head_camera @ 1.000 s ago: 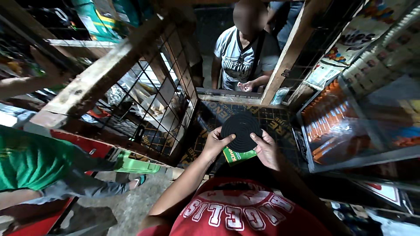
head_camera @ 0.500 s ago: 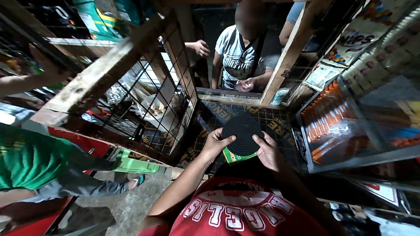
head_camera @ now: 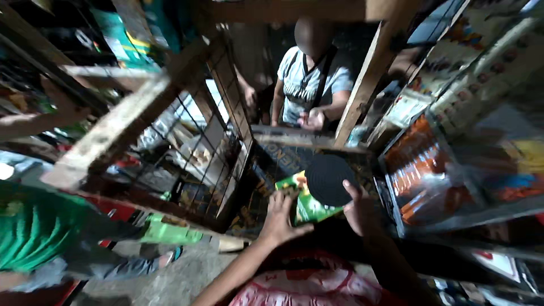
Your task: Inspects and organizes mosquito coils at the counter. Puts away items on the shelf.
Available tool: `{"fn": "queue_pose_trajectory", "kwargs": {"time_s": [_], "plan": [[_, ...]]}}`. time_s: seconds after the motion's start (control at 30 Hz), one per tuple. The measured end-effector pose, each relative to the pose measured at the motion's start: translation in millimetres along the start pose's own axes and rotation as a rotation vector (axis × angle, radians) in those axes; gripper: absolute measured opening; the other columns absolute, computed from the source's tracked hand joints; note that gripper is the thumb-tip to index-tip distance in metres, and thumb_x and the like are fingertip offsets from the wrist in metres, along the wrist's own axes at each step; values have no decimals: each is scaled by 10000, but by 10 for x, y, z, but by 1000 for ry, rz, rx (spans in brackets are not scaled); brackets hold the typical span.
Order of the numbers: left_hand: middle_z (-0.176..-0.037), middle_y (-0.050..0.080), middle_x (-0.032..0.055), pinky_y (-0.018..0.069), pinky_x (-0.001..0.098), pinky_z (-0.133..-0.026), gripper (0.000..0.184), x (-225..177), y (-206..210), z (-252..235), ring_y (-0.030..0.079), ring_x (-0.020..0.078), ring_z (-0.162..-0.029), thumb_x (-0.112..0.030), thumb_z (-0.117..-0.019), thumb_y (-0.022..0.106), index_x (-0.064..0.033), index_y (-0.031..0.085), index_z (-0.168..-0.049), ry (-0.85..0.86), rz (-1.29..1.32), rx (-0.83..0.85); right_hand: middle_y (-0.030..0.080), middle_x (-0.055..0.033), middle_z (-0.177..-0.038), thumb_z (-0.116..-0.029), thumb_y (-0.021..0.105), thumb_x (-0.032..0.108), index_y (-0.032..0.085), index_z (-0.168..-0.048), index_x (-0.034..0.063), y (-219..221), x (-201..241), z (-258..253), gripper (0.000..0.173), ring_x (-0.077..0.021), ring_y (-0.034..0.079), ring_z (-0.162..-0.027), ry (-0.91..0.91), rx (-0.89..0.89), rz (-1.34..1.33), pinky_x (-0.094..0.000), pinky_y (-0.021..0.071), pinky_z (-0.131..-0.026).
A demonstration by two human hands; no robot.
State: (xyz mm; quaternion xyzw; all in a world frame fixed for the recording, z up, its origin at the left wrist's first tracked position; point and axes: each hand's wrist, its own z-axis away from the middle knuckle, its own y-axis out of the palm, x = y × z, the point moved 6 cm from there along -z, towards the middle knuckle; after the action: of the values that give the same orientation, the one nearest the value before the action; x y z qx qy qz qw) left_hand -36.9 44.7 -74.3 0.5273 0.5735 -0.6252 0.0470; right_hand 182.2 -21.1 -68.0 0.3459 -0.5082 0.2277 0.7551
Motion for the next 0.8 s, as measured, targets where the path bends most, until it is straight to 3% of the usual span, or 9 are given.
{"fn": "queue_pose_trajectory", "kwargs": {"time_s": [0.03,0.1,0.23,0.37,0.5,0.63,0.73,0.8], "plan": [[-1512,479,223,377,617,-1122,916,-13,18,-54,386,479,-1413,-538,-662,883,-104,597,-1417,35,-18,27,657,-157,-1207,-1064,517,141,457,-1409,-36,19,62,-41,392,-189,702,-1031,-16,-13,-12,-386,620,-867],[-1553,433,219,348,584,-1160,876,-27,107,-8,313,478,-1465,-429,-663,908,-117,592,-1418,68,-34,85,667,-141,-1159,-1060,522,133,471,-1380,-41,-35,62,-10,368,-176,705,-988,-17,-40,-42,-370,622,-836],[-1534,454,233,294,528,-1217,651,7,157,-111,280,455,-1497,-268,-798,850,-73,614,-1373,178,25,137,664,-105,-1093,-1039,519,62,477,-1330,-29,-74,97,-85,307,-150,695,-950,-57,-17,-177,-349,615,-841],[-1490,528,178,363,473,-1198,366,-25,143,-179,371,374,-1479,-101,-959,675,-70,660,-1323,181,-3,159,664,-66,-1104,-1028,533,63,478,-1355,30,-175,47,-144,334,-131,688,-968,-79,-20,-198,-331,603,-848],[-1458,575,108,364,499,-1191,287,31,88,-195,391,347,-1469,-178,-979,657,-101,713,-1250,187,-43,64,659,-74,-1177,-1014,570,76,464,-1406,54,-243,-17,-156,407,-149,681,-1030,-83,-21,-208,-358,597,-886],[-1408,596,129,410,484,-1148,248,67,-48,-219,465,327,-1404,-179,-969,662,-67,728,-1180,166,9,-13,672,-54,-1142,-1020,575,103,493,-1368,54,-193,-37,-83,360,-129,689,-1007,-55,18,-167,-342,601,-882],[-1357,616,130,494,410,-1069,290,95,-118,-261,582,228,-1269,-169,-1033,559,-28,679,-1257,59,217,-42,655,-67,-1165,-1052,533,136,464,-1405,56,-125,-39,-43,369,-136,691,-1004,-21,55,-52,-341,606,-875],[-1356,617,135,548,396,-1002,375,128,-107,-280,648,194,-1169,-203,-1068,496,-2,559,-1378,-93,470,-19,641,-83,-1194,-1064,521,158,434,-1441,68,-69,-58,-19,398,-146,695,-999,0,72,58,-348,612,-861]]}}
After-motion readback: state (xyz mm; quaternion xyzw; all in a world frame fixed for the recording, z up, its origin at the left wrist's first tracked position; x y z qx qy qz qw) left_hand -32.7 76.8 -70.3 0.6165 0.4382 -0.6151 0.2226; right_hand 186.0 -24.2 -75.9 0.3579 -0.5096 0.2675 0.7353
